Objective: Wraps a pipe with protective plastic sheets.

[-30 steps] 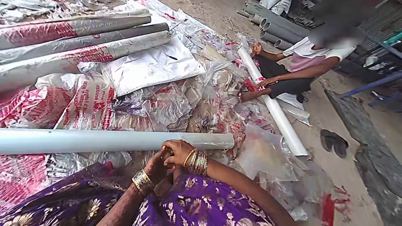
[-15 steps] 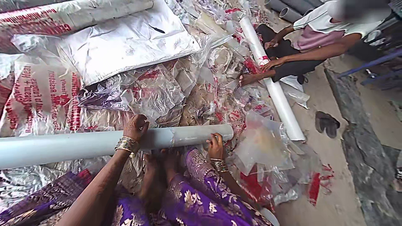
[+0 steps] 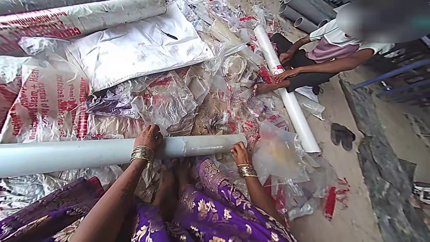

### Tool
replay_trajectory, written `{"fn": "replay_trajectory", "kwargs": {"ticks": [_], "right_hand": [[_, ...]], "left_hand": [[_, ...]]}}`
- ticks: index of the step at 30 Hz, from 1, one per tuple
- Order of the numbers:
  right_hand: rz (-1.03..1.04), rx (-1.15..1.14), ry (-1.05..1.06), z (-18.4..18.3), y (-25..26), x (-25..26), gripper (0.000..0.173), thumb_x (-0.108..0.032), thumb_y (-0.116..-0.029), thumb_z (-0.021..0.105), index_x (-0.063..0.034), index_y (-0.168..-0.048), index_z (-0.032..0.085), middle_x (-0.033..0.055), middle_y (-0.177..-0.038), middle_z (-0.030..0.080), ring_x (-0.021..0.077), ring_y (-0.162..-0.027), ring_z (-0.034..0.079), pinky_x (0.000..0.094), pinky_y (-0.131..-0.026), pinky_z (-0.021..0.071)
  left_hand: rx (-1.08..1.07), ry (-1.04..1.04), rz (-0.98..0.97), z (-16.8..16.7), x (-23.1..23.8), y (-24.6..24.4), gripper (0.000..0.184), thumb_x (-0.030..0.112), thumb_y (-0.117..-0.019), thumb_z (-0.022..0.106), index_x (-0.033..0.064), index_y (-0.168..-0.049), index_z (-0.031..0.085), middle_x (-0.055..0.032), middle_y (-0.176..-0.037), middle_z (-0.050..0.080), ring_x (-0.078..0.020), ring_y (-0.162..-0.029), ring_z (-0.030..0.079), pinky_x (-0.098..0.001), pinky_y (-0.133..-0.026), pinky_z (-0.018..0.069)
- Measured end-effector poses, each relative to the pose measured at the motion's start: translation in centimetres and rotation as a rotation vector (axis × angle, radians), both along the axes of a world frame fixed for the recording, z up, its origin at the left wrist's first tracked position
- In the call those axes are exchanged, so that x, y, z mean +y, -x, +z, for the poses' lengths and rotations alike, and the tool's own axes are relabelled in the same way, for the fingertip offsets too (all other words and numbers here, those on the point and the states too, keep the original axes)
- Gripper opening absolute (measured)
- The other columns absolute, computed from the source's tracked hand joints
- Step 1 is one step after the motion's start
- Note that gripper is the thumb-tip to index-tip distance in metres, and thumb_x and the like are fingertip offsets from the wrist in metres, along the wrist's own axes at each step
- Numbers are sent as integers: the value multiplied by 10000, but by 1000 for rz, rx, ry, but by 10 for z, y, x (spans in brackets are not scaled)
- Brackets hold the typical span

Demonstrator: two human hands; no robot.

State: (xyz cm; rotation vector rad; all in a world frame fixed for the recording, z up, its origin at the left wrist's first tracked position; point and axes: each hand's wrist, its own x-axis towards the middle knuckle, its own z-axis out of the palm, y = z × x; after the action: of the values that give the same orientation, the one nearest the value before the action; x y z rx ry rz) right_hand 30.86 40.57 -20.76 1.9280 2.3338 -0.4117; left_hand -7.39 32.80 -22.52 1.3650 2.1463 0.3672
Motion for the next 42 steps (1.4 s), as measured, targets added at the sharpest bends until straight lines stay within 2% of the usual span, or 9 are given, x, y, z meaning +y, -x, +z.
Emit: {"fn": "replay_trajectory", "kwargs": {"ticks": [4,13,21,24,27,29,32,36,42], "right_hand": [[4,165,-100,-13,22,-10,265,-28,-946,652,69,-1188,696,286,-1234,664,441,-968,717,570,-837,573],[212,91,-72,-16,4,-24,196,70,-904,582,60,-1009,747,271,-1077,720,454,-899,730,619,-745,567],[54,157,29,7,-17,-48,203,-45,-952,665,74,-1106,723,274,-1149,704,439,-1026,700,600,-905,537],[153,227,-333,27,13,-42,359,-122,-922,711,61,-1230,698,298,-1204,668,427,-888,722,563,-714,586],[329,373,-636,27,61,-37,252,-87,-905,662,52,-1097,747,264,-1079,717,355,-803,739,429,-625,600],[390,383,-416,21,85,-41,230,-84,-899,699,48,-1079,754,252,-1099,723,375,-805,747,477,-629,607],[362,224,-100,0,106,-43,313,-81,-924,701,43,-1212,712,265,-1225,677,428,-864,734,555,-691,598],[415,211,-179,-22,110,-43,145,-52,-939,643,46,-999,731,246,-1013,712,411,-758,733,539,-595,588],[344,177,353,20,88,-47,299,-75,-1044,491,108,-1127,713,292,-1143,710,441,-1081,696,581,-949,517]], "left_hand": [[-17,0,-1,0,0,-1,309,158,-1016,560,-41,-1239,638,-290,-1268,635,-463,-1211,618,-636,-989,477],[-39,62,15,6,1,1,319,173,-1016,566,-20,-1260,633,-271,-1284,630,-450,-1226,609,-621,-1009,470],[-65,98,28,4,3,2,309,169,-1019,544,2,-1262,635,-241,-1311,626,-432,-1214,624,-628,-962,495],[-60,101,35,3,3,2,305,172,-1014,545,13,-1255,642,-229,-1306,633,-425,-1204,630,-621,-950,503],[-59,98,41,3,3,3,298,175,-1009,550,15,-1238,653,-229,-1296,638,-418,-1200,636,-611,-955,508],[-51,96,40,1,2,2,290,179,-1013,545,12,-1223,656,-231,-1283,641,-417,-1196,637,-608,-956,508],[-50,102,40,0,4,2,295,179,-1017,536,17,-1237,647,-225,-1290,640,-412,-1204,634,-613,-956,505],[-42,116,44,0,4,2,304,188,-1018,536,28,-1252,645,-218,-1309,634,-409,-1207,635,-616,-955,510],[-65,128,36,1,4,3,318,190,-1022,528,29,-1274,638,-213,-1312,634,-399,-1217,629,-603,-980,501]]}}
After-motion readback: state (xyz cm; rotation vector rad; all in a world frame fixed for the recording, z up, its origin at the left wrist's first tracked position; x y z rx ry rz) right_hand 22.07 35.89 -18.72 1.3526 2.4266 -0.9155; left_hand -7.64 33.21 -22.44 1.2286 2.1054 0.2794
